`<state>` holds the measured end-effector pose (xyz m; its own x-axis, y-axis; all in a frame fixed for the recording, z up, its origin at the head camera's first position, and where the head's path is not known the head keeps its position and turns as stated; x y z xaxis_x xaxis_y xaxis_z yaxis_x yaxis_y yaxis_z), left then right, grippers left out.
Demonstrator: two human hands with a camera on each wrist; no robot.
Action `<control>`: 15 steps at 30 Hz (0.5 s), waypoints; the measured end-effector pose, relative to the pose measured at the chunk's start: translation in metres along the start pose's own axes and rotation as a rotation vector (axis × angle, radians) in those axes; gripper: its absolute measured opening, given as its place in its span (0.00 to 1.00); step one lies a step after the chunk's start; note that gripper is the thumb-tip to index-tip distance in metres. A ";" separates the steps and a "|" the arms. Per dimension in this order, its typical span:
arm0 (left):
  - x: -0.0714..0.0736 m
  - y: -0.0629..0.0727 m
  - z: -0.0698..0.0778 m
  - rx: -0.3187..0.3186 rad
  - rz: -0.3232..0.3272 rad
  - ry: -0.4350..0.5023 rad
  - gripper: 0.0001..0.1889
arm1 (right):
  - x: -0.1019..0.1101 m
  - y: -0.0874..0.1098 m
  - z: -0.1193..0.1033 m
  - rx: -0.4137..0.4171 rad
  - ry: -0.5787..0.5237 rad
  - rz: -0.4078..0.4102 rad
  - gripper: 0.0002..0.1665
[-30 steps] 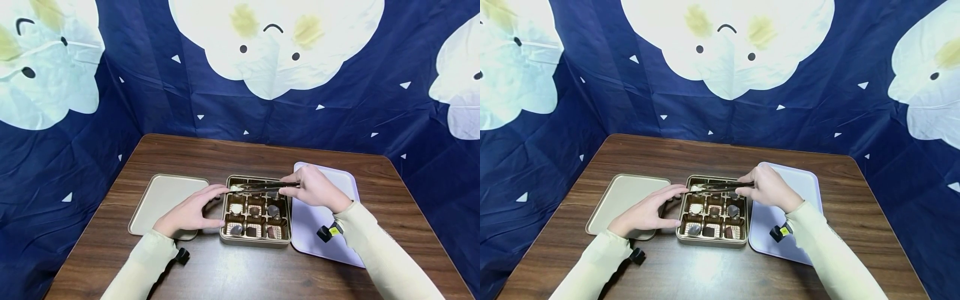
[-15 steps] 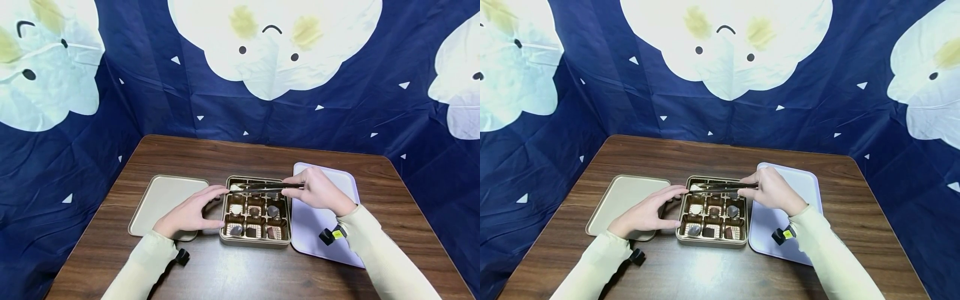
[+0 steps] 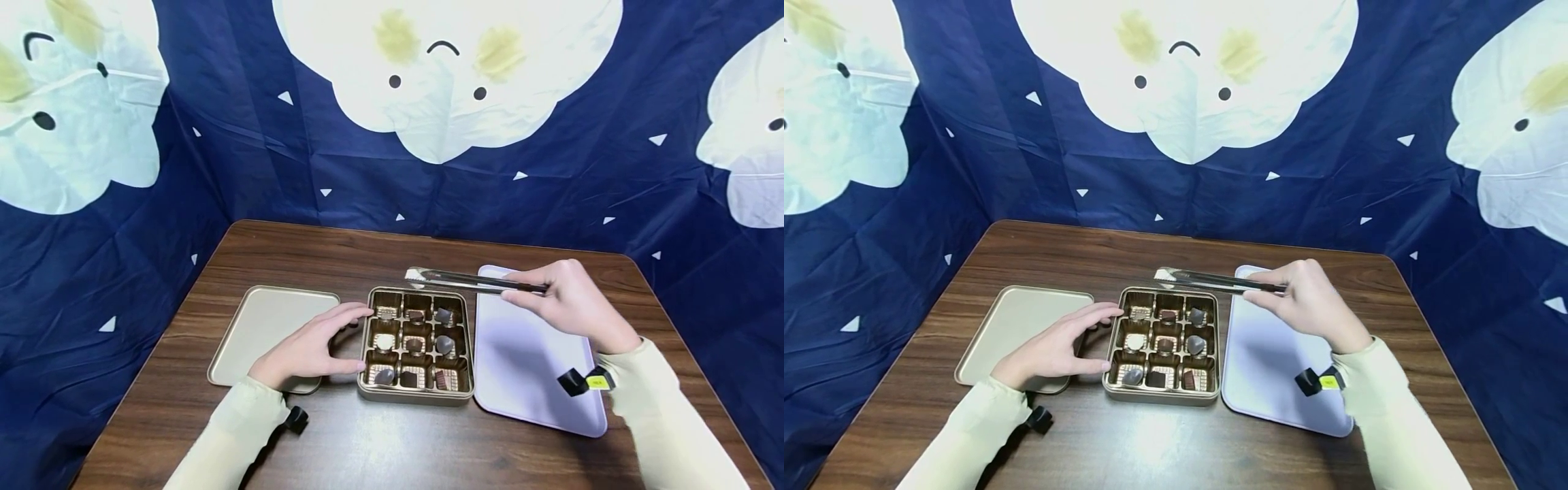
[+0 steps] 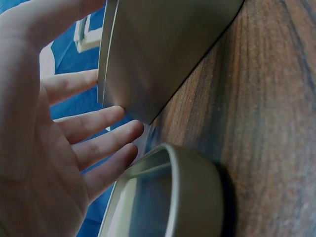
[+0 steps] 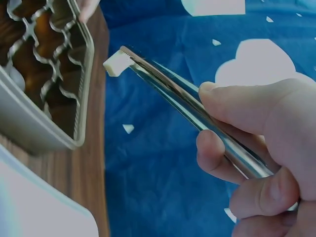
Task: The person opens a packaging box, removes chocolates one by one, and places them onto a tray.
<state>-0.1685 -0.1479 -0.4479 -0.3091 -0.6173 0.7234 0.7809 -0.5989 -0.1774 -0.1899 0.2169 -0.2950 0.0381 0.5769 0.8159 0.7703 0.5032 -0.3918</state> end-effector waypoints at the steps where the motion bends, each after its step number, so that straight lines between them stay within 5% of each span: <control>1: 0.000 0.000 0.000 -0.001 -0.001 -0.002 0.49 | 0.005 0.003 0.003 -0.028 0.009 0.008 0.13; 15: 0.000 0.000 -0.001 -0.013 0.000 -0.006 0.50 | 0.042 0.053 0.057 -0.276 0.115 0.093 0.13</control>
<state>-0.1694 -0.1482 -0.4484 -0.3057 -0.6140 0.7277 0.7736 -0.6058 -0.1861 -0.1836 0.3043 -0.3062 0.1757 0.5277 0.8310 0.9033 0.2492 -0.3493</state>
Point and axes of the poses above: each hand's wrist, its own y-axis away from the middle knuckle, its own x-axis out of the back of the hand, z = x × y, the point moved 6 cm from there along -y, towards the middle knuckle, and after that the axes turned 1 degree about -x, right-handed, at the moved point
